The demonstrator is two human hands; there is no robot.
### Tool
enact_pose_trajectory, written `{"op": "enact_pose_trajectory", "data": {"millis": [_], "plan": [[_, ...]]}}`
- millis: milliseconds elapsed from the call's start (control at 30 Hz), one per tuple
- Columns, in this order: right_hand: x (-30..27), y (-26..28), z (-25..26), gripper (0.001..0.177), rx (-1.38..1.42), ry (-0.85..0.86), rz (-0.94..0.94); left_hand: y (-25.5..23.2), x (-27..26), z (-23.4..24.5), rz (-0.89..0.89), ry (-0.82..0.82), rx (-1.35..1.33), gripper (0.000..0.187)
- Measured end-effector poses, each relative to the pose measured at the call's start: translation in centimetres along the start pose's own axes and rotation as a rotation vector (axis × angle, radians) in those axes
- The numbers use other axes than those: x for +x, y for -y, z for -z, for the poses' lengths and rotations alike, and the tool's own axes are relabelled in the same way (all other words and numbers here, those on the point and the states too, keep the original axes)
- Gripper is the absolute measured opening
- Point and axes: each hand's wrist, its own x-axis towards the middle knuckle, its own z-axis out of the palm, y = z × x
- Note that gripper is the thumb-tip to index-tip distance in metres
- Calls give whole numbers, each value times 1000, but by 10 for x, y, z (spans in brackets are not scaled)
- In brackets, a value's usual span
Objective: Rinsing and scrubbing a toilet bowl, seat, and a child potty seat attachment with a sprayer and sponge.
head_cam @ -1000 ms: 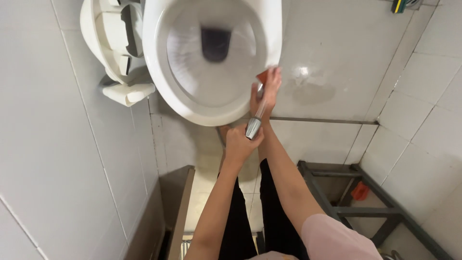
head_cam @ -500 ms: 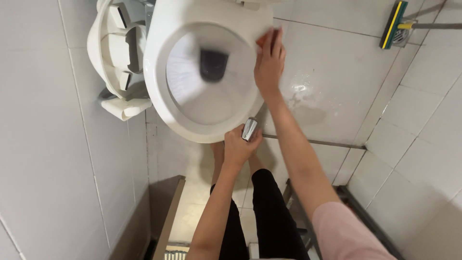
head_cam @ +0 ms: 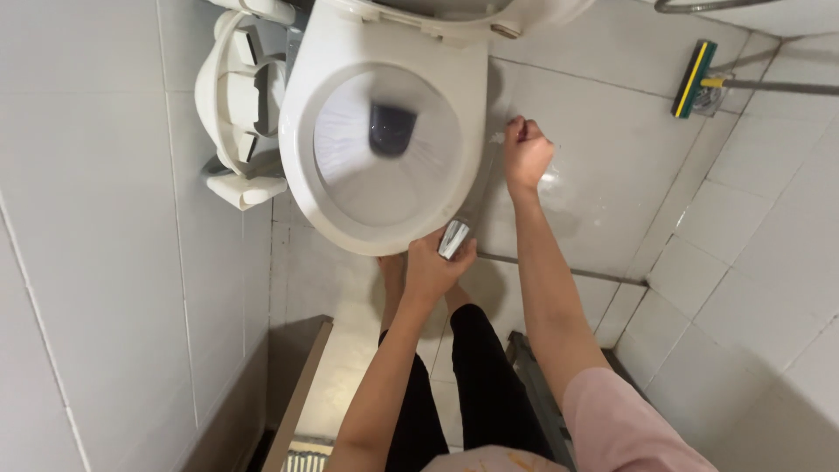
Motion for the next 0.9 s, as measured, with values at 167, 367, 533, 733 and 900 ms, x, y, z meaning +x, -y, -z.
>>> {"op": "enact_pose_trajectory", "data": {"millis": [167, 367, 533, 733, 900], "plan": [[-12, -69, 6, 24, -54, -31, -157, 19, -14, -14, -154, 45, 102, 25], [-23, -129, 43, 29, -235, 45, -136, 23, -35, -3, -168, -4, 99, 26], [16, -64, 107, 36, 5, 137, -173, 28, -45, 18, -199, -138, 121, 27], [96, 104, 203, 40, 128, -129, 541, 35, -57, 47, -216, -184, 95, 26], [111, 191, 232, 53, 111, -189, 731, 15, -64, 68, -86, -232, 1, 28]]}}
